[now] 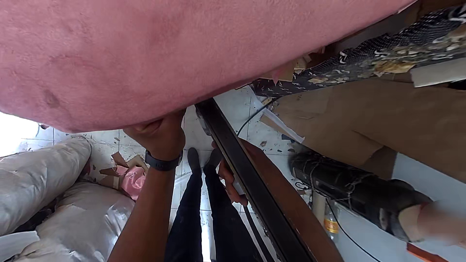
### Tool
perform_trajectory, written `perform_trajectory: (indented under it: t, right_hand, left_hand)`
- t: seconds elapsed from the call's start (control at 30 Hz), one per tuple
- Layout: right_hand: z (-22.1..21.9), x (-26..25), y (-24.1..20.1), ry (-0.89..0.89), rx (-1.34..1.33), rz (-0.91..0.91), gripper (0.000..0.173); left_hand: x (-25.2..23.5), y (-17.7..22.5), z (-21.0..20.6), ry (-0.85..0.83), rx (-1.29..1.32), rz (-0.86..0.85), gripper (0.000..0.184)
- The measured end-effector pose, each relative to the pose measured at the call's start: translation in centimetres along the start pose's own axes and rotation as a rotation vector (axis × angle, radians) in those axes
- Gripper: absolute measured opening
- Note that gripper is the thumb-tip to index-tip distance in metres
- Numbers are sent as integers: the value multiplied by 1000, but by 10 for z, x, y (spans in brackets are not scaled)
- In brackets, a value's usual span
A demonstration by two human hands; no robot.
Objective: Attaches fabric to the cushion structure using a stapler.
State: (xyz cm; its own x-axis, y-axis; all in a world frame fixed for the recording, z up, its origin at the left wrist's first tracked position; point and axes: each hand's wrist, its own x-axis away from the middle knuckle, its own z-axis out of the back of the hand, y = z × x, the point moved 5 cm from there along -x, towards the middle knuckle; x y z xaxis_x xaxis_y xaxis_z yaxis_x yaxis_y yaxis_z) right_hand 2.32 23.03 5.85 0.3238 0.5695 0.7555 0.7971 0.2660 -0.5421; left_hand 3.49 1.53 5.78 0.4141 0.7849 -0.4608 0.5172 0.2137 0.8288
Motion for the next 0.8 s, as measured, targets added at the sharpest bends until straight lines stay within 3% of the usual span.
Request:
perform_trajectory:
  t: [0.27, 0.37, 0.47, 0.53, 0.63, 0.8]
  right_hand:
    - [26, 4, -11, -46, -92, 89, 42]
    - [31, 4, -6, -108, -160, 108, 47]
    - [35, 0, 14, -145, -177, 88, 45]
    - [32, 1, 26, -109, -88, 39, 42]
    - [12, 5, 33, -74, -48, -51, 48]
    - [-24, -1, 37, -30, -51, -95, 58]
  left_hand:
    - [-2, -1, 2, -22, 40, 54, 48]
    - [-1, 1, 6, -166, 100, 144, 45]
    - [-1, 7, 19, -408, 239, 361, 38]
    - [-4, 2, 29, -420, 321, 454, 32]
    - [-14, -7, 39, -392, 293, 391, 26]
    - [-25, -9, 50, -349, 200, 313, 36]
